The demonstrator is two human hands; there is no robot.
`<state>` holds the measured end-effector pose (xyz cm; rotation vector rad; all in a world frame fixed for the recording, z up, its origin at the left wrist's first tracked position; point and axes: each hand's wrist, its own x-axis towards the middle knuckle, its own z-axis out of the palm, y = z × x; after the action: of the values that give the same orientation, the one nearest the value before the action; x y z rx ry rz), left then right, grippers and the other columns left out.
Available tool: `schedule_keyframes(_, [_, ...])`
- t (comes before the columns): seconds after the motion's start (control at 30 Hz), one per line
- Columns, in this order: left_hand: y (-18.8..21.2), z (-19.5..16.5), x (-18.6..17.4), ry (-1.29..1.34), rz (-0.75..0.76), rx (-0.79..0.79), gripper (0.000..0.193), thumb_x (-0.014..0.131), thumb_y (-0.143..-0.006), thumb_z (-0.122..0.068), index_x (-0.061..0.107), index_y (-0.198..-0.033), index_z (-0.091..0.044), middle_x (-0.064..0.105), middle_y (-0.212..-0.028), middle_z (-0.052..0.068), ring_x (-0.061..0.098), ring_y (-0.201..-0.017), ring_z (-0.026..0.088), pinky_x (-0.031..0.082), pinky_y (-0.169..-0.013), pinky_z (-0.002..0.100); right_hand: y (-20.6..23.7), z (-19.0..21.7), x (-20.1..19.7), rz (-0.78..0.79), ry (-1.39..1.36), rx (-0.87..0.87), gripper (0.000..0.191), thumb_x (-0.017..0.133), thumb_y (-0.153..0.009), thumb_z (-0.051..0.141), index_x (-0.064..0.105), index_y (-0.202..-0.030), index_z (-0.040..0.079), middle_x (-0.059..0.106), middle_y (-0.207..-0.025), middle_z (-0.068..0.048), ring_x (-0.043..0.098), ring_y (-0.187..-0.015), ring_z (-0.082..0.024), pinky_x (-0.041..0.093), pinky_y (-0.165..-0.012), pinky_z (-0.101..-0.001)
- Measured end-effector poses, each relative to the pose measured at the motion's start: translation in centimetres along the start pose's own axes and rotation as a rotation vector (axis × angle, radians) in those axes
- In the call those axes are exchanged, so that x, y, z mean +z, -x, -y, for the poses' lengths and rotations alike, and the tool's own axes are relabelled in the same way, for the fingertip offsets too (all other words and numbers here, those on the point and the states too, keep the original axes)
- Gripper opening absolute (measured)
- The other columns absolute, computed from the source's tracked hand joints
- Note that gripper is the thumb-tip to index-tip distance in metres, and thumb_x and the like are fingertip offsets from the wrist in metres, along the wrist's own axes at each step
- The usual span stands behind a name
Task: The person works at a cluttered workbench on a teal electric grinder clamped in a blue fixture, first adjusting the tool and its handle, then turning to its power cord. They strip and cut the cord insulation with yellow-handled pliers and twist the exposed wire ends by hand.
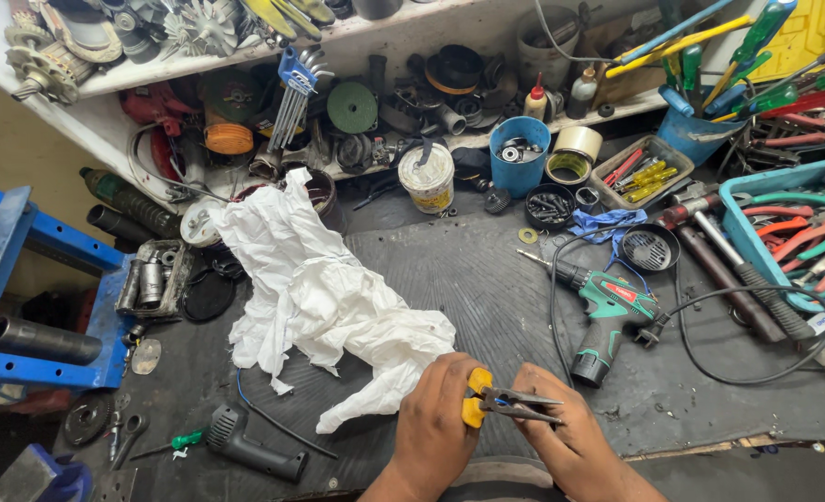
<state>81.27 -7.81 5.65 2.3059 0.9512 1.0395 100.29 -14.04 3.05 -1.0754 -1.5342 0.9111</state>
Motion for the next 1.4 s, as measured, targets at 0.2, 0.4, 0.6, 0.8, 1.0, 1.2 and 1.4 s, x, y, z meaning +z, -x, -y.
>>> schedule_keyframes(0.2, [0.0,-0.1,0.0,0.028,0.001,-0.008,0.047,0.073,-0.073,0.006,0.057,-0.116,-0.002,0.064,-0.114,0.018,0.066,-0.102,0.038,0.055,-0.081,0.044,0.2,-0.3,0.0,-0.004,-0.007,-0.005,0.013,0.058,-0.088,0.005,0.065,-0.097,-0.001,0.054,-0.086,-0.008,0.053,-0.077,-0.019,0.044,-0.069,-0.0321])
schedule_keyframes(0.4, [0.7,1.1,0.9,-0.018,0.006,-0.043,0.028,0.074,-0.080,-0.001,0.060,-0.104,-0.003,0.067,-0.096,0.013,0.068,-0.087,0.036,0.054,-0.071,0.045,-0.1,0.3,0.3,-0.017,0.044,-0.004,0.007,0.059,-0.095,0.003,0.065,-0.095,0.000,0.054,-0.084,-0.005,0.052,-0.073,-0.016,0.044,-0.064,-0.0309])
schedule_keyframes(0.6, [1.2,1.8,1.3,0.059,0.114,-0.128,0.029,0.075,-0.074,-0.005,0.060,-0.099,-0.007,0.068,-0.085,0.011,0.069,-0.082,0.037,0.054,-0.068,0.046,-1.1,1.3,0.6,-0.060,0.251,-0.205,0.028,0.083,-0.079,0.019,0.069,-0.099,0.006,0.059,-0.078,0.002,0.051,-0.059,-0.008,0.044,-0.090,-0.0372])
schedule_keyframes(0.8, [1.1,0.8,2.1,0.078,0.077,-0.303,0.023,0.076,-0.077,-0.010,0.062,-0.095,-0.010,0.071,-0.086,0.012,0.069,-0.079,0.038,0.053,-0.065,0.046,-1.4,-0.5,2.8,-0.280,0.334,0.159,0.039,0.097,-0.056,0.022,0.076,-0.086,0.009,0.042,-0.058,-0.002,0.043,-0.048,-0.014,0.036,-0.044,-0.0326])
schedule_keyframes(1.0, [1.0,0.4,2.5,0.074,-0.001,-0.379,0.024,0.073,-0.077,-0.011,0.064,-0.099,-0.008,0.073,-0.087,0.013,0.069,-0.080,0.039,0.054,-0.068,0.046,-0.1,-3.8,3.7,-0.384,0.373,-0.019,0.033,0.093,-0.063,0.014,0.066,-0.080,0.006,0.040,-0.060,-0.001,0.039,-0.049,-0.012,0.034,-0.044,-0.0303])
schedule_keyframes(1.2, [1.8,1.4,4.9,0.292,0.013,-0.577,0.030,0.078,-0.088,-0.027,0.063,-0.104,-0.006,0.076,-0.088,0.018,0.076,-0.092,0.038,0.059,-0.073,0.043,0.0,-5.6,3.8,-0.485,0.176,-0.058,0.053,0.092,-0.075,0.012,0.040,-0.068,0.008,0.035,-0.061,0.001,0.030,-0.055,-0.009,0.028,-0.046,-0.0277])
schedule_keyframes(1.4, [2.3,5.6,4.4,0.094,0.176,-0.684,0.062,0.080,-0.086,-0.029,0.045,-0.133,-0.009,0.072,-0.101,0.022,0.069,-0.098,0.044,0.054,-0.082,0.047,1.7,-4.9,1.5,-0.248,-0.608,0.299,0.018,0.061,-0.092,0.020,0.055,-0.097,0.004,0.045,-0.077,0.002,0.039,-0.064,-0.009,0.033,-0.057,-0.0261])
